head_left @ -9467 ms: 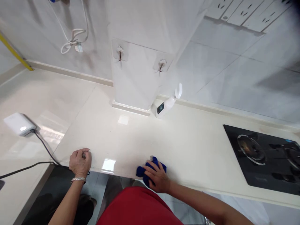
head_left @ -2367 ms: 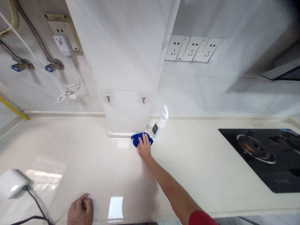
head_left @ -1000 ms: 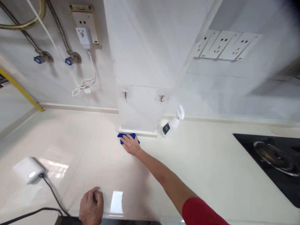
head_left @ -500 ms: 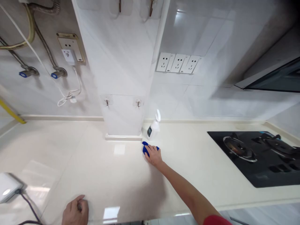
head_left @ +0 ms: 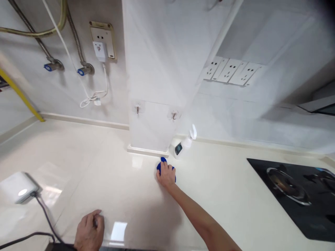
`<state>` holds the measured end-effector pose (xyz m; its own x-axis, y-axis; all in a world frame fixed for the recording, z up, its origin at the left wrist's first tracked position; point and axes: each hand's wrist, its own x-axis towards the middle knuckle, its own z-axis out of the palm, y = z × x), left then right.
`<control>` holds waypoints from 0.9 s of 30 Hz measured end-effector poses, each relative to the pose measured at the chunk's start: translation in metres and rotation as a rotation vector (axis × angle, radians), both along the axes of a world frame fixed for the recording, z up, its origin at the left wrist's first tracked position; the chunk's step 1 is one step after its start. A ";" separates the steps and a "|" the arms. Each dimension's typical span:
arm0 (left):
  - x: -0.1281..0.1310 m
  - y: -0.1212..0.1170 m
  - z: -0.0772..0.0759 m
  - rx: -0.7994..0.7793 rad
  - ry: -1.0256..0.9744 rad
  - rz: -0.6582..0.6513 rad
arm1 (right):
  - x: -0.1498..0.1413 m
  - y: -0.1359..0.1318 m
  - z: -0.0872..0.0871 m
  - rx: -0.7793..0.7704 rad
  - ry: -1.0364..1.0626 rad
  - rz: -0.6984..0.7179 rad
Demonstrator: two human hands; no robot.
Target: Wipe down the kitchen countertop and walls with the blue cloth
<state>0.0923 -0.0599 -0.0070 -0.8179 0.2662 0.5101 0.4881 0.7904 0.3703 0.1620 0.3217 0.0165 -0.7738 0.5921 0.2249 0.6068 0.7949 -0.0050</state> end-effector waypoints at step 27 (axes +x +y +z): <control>0.009 -0.002 0.002 0.051 -0.169 0.051 | -0.147 -0.173 0.008 -0.254 0.025 0.742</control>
